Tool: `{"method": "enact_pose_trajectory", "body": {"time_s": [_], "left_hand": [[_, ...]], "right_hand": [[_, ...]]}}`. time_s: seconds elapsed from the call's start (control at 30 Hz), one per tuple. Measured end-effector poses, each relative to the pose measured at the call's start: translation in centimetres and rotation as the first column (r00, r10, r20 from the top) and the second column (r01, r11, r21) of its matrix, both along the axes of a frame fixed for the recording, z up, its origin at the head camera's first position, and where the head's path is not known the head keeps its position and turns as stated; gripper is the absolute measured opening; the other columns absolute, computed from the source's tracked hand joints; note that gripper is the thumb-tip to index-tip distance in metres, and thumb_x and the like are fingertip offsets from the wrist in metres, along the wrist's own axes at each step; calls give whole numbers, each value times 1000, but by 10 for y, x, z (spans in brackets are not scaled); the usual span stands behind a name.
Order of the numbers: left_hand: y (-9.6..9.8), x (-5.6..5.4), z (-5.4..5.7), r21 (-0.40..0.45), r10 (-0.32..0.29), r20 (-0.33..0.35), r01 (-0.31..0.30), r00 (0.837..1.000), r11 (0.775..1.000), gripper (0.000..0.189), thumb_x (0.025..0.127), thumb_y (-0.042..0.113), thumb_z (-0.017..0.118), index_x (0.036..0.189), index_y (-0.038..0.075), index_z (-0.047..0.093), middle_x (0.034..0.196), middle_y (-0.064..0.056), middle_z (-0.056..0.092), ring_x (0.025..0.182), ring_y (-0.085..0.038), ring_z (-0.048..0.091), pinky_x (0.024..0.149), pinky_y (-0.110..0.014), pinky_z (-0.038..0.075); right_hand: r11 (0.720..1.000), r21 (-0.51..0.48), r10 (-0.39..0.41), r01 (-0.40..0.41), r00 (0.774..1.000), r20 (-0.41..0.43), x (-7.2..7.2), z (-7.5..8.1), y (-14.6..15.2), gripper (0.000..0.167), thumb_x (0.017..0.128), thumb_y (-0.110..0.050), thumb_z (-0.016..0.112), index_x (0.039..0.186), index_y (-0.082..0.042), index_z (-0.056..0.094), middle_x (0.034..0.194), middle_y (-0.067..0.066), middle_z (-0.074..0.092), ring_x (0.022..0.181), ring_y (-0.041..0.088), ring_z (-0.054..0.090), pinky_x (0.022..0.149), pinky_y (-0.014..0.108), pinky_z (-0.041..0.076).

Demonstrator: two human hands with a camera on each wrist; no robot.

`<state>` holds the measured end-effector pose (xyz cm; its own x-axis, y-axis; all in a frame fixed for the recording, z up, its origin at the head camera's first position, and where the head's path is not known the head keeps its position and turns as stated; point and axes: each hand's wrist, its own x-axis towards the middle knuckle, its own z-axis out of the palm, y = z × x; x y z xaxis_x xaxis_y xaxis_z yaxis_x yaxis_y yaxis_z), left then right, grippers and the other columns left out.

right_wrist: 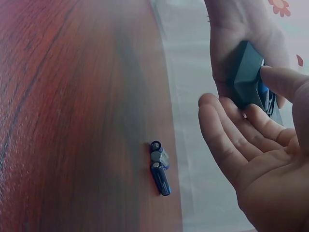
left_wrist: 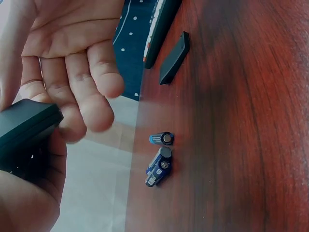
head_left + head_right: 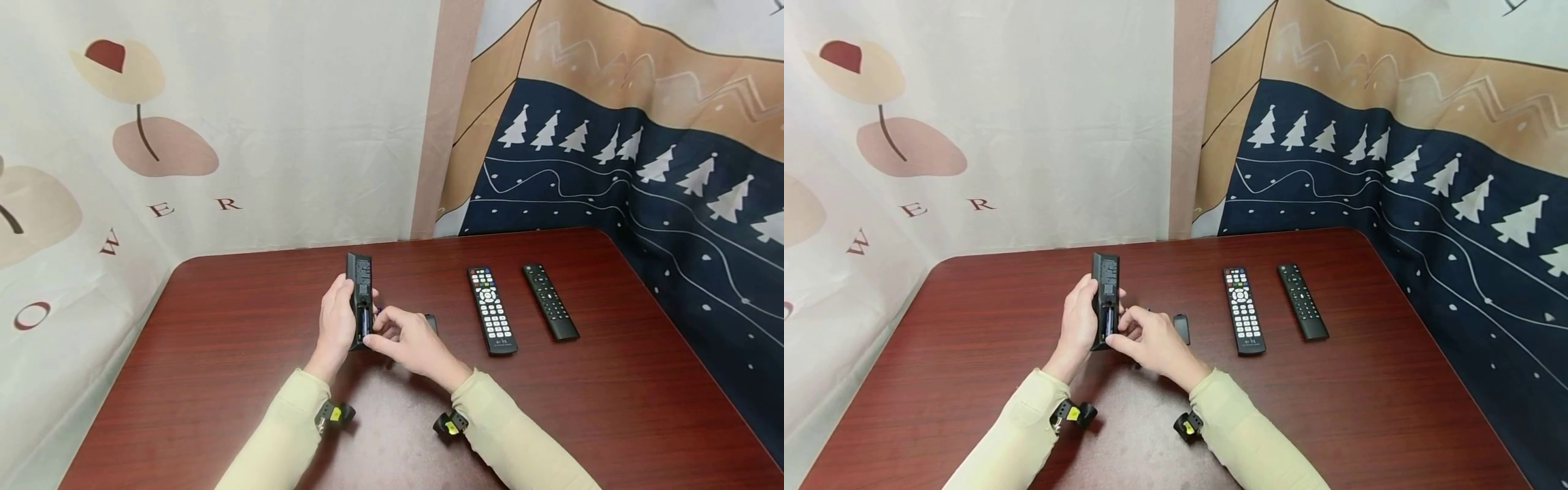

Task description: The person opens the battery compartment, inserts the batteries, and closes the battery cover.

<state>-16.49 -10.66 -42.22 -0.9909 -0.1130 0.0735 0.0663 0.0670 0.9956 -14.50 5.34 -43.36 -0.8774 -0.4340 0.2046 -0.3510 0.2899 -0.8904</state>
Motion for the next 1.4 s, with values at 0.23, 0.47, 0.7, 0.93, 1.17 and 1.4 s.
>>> {"method": "enact_pose_trajectory", "body": {"time_s": [0.23,0.47,0.7,0.93,1.17,1.4], "left_hand": [[1,0,0,25,-6,-23,7,1000,1000,38,109,22,29,115,-1,59,104,-28,69,70,-24,68,63,-27,55],[2,0,1,16,-12,-29,12,1000,1000,38,109,22,29,116,-1,59,104,-28,69,72,-27,69,65,-26,55],[3,0,0,13,-14,-45,15,999,1000,38,109,21,29,116,-1,59,104,-30,68,74,-34,69,65,-26,55],[3,-1,-2,34,-13,-46,14,999,999,37,109,20,29,115,-2,59,102,-29,68,71,-31,69,62,-27,55],[4,-1,-3,41,-14,-43,16,999,999,38,109,20,29,115,-2,59,102,-30,68,68,-20,68,62,-26,55],[3,-1,-3,46,-6,-21,7,1000,999,37,109,21,29,115,-1,59,102,-29,69,66,-12,66,64,-26,54]], "right_hand": [[985,-161,78,-59,991,113,0,-1,-2,12,93,0,72,96,4,61,90,19,74,76,27,75,68,43,63],[978,-195,99,-73,987,129,-1,-1,-1,13,94,2,71,96,5,59,88,22,73,73,29,75,70,55,60],[976,-213,90,-53,982,168,-3,-2,-3,15,91,2,73,93,3,59,79,18,72,67,19,72,69,59,59],[967,-251,111,-51,967,231,-5,-4,-3,16,91,2,73,93,5,58,76,22,72,71,45,72,69,60,59],[962,-268,119,-45,956,267,-7,-4,-2,16,90,2,73,93,5,57,75,23,72,68,39,73,69,61,59],[965,-261,114,-38,952,285,-7,-2,-3,16,90,3,73,93,5,57,75,22,72,72,48,72,69,61,59]]}}
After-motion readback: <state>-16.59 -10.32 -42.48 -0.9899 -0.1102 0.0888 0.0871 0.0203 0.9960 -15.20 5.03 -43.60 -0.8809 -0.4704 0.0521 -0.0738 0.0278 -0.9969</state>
